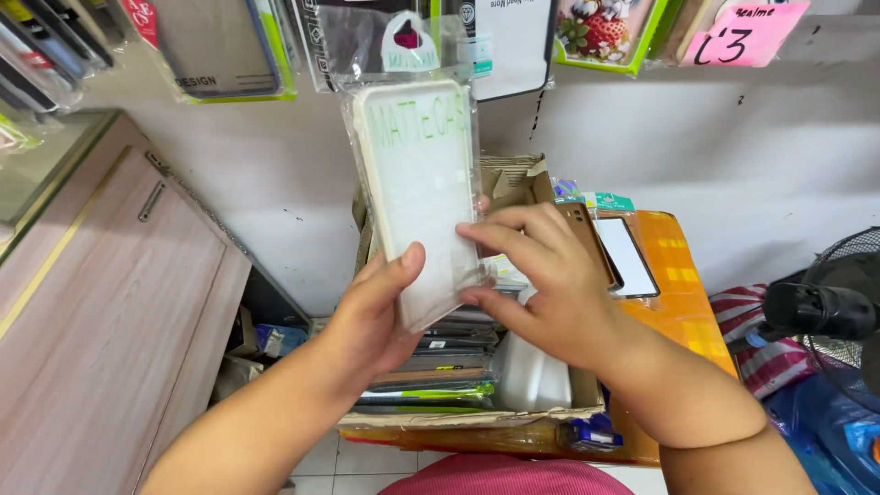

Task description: Checking and unboxing various phone cases from a box.

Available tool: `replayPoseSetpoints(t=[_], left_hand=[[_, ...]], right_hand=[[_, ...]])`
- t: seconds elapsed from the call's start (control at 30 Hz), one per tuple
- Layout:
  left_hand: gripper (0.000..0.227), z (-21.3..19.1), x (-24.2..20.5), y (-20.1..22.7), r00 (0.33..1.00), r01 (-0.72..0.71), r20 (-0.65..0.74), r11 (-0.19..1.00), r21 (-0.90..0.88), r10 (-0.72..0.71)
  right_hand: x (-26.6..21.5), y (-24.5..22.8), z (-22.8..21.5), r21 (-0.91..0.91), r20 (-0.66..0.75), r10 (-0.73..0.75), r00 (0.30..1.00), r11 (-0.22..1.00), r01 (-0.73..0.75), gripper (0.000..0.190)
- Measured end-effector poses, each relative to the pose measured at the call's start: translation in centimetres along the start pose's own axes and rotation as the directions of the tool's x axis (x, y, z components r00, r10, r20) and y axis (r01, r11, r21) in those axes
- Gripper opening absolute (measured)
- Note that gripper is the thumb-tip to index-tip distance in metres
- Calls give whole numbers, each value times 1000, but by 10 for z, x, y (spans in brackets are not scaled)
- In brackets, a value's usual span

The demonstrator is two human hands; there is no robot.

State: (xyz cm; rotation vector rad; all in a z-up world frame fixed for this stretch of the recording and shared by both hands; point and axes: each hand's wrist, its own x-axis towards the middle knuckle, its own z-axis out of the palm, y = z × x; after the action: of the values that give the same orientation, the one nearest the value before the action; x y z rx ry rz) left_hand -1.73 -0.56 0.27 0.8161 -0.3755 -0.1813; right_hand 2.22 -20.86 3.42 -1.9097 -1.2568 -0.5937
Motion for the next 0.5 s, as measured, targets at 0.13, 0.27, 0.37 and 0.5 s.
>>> replayPoseSetpoints(t=[0.13, 0.27, 0.37, 0.5], left_hand=[[74, -11, -1, -19, 997, -51, 60, 999, 6, 50], [77, -4, 3, -24, 1000, -26, 8, 999, -38, 26], [77, -11, 7, -30, 997, -77, 5, 997, 6, 77], [80, -16, 10, -37, 985, -170, 54, 982, 82, 166]], right_hand=[[-10, -3, 4, -121, -31, 8, 999, 993, -12, 53], [-20, 5, 12, -12, -19, 127, 992, 992, -127, 41], [-24, 8, 18, -21, -35, 137, 990, 990, -138, 28], [-24, 17, 28, 100, -19, 305, 952, 948, -301, 23]])
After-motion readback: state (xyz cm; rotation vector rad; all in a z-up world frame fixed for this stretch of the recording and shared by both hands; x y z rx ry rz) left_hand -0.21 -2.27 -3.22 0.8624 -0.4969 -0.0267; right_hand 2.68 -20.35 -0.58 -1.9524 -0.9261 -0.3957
